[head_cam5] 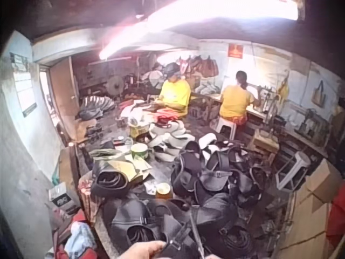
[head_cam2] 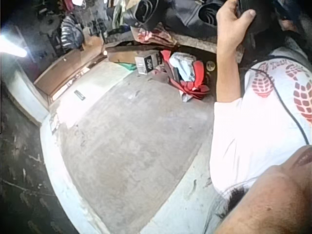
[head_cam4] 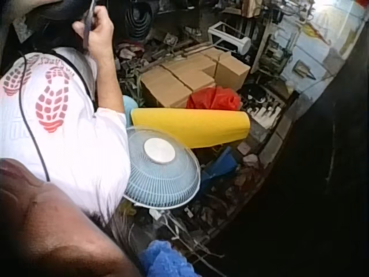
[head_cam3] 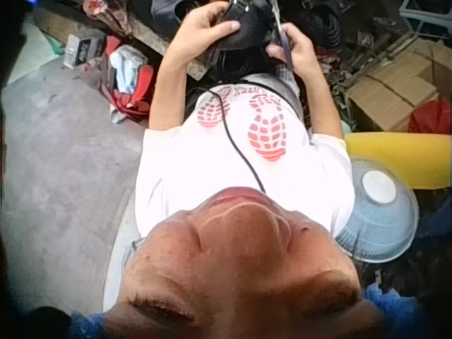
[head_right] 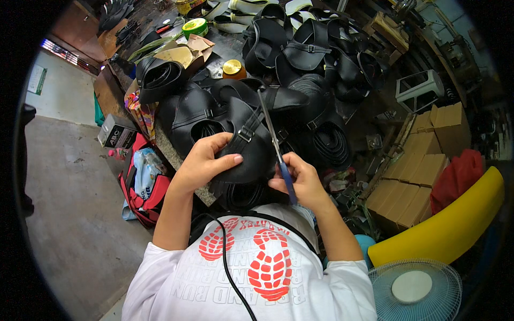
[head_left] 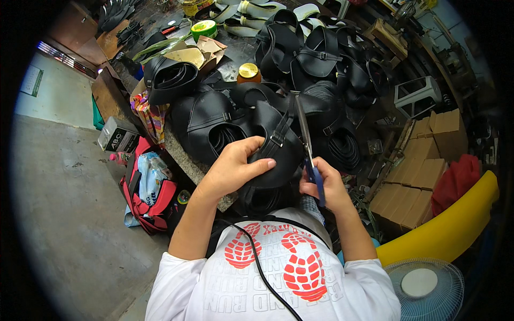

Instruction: The person uses shears to trim excess material from the edges of black leather parts on a workbench. They repeatedly pick up parts, cut along the edges, and place them back on the bench.

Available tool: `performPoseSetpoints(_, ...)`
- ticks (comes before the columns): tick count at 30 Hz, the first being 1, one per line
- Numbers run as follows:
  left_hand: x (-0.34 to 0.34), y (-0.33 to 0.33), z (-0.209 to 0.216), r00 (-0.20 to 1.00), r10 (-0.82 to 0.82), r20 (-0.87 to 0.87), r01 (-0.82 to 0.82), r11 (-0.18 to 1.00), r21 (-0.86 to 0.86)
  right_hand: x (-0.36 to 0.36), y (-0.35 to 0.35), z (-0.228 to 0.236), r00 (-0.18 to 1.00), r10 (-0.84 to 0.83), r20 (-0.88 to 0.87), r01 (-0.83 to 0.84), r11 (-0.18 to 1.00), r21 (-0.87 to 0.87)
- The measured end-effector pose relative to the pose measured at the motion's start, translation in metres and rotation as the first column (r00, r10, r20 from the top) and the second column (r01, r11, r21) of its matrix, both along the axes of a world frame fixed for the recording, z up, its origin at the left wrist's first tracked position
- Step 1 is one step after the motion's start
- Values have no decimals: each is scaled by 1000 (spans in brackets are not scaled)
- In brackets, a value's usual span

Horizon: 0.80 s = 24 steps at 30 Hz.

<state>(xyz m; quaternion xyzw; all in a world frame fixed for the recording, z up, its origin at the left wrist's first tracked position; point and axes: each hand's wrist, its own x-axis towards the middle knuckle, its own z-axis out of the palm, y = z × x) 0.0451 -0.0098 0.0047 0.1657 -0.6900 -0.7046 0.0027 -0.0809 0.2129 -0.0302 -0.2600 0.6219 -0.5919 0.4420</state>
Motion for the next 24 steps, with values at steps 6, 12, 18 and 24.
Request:
performPoseSetpoints(6,10,-9,-2,990,59,-131,-48,995,85,-19,30,9,954,160,253,-168,986,12)
performPoseSetpoints(12,22,-3,-14,994,-12,-106,35,975,219,-24,19,6,945,225,236,-235,972,16)
performPoseSetpoints(18,33,-2,-21,996,-4,-91,22,980,198,-16,12,7,961,186,207,-205,976,73)
performPoseSetpoints(24,33,0,-25,995,-25,-93,44,977,207,-13,21,3,979,137,152,-170,958,232)
